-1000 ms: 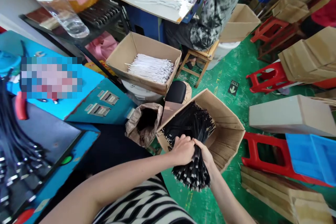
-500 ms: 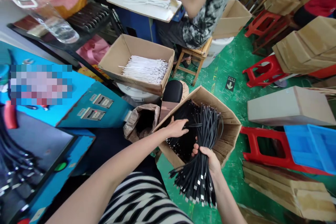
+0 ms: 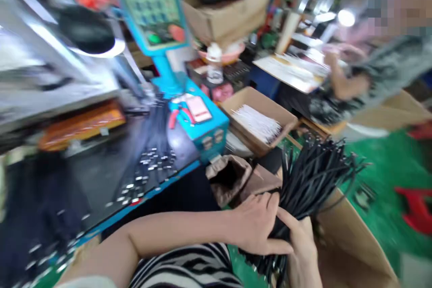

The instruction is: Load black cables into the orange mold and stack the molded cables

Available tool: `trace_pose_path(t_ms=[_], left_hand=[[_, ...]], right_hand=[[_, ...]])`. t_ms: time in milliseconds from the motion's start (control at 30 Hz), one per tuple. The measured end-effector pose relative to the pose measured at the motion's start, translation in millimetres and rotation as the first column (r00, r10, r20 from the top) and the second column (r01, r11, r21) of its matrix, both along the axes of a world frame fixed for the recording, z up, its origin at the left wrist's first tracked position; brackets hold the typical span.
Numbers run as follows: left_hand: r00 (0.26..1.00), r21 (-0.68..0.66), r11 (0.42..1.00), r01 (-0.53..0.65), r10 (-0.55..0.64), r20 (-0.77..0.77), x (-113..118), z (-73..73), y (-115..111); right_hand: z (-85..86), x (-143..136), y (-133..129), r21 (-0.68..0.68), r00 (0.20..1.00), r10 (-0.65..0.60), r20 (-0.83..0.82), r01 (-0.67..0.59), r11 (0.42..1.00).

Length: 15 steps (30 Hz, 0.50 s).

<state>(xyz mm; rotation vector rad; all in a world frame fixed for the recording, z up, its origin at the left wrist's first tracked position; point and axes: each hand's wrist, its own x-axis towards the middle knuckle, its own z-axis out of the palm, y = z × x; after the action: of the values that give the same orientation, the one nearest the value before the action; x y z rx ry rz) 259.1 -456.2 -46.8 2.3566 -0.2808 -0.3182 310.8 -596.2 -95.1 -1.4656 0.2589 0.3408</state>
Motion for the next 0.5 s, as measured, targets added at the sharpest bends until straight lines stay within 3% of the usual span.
trace_pose_path(t_ms=[67,133,200,267,367,433,500], left_hand=[[0.98,0.031,0.98,-0.199,0.199,-0.002,-17.1,20.6,37.2],[0.918,0.037,0.917,-0.396,0.396,0.005,-38.7,42.0,80.3],[0.813,0.014,0.813,-0.582,0.581,0.044,-64.2,58.8,123.9],[0.691,-0.036,0.694,-0.719,0.72,0.068,-89.3,65.8,165.8],[0.518,-0.025,0.519,-0.854,0.855,0.042,-119.4,56.6,221.7],[0.431,0.099,0.43,-0.897,0.902,-0.015,-134.9,43.7,250.0],[0.383,0.272,0.377,-0.885,0.923,-0.034,-148.7,32.2,268.0]], right_hand=[[23.1,9.7,58.5,0.044,0.977,0.207,0.045,-0.209,0.977],[47.9,10.8,123.9,0.114,0.907,0.416,0.056,-0.42,0.9],[69.4,1.8,190.3,0.186,0.809,0.586,0.05,-0.584,0.791],[81.1,-14.4,252.7,0.244,0.704,0.709,0.042,-0.695,0.676],[72.6,-41.8,328.9,0.28,0.605,0.792,0.079,-0.776,0.565],[53.2,-56.1,361.5,0.188,0.591,0.8,0.1,-0.801,0.568],[31.1,-64.0,377.9,0.035,0.536,0.831,0.151,-0.843,0.537]])
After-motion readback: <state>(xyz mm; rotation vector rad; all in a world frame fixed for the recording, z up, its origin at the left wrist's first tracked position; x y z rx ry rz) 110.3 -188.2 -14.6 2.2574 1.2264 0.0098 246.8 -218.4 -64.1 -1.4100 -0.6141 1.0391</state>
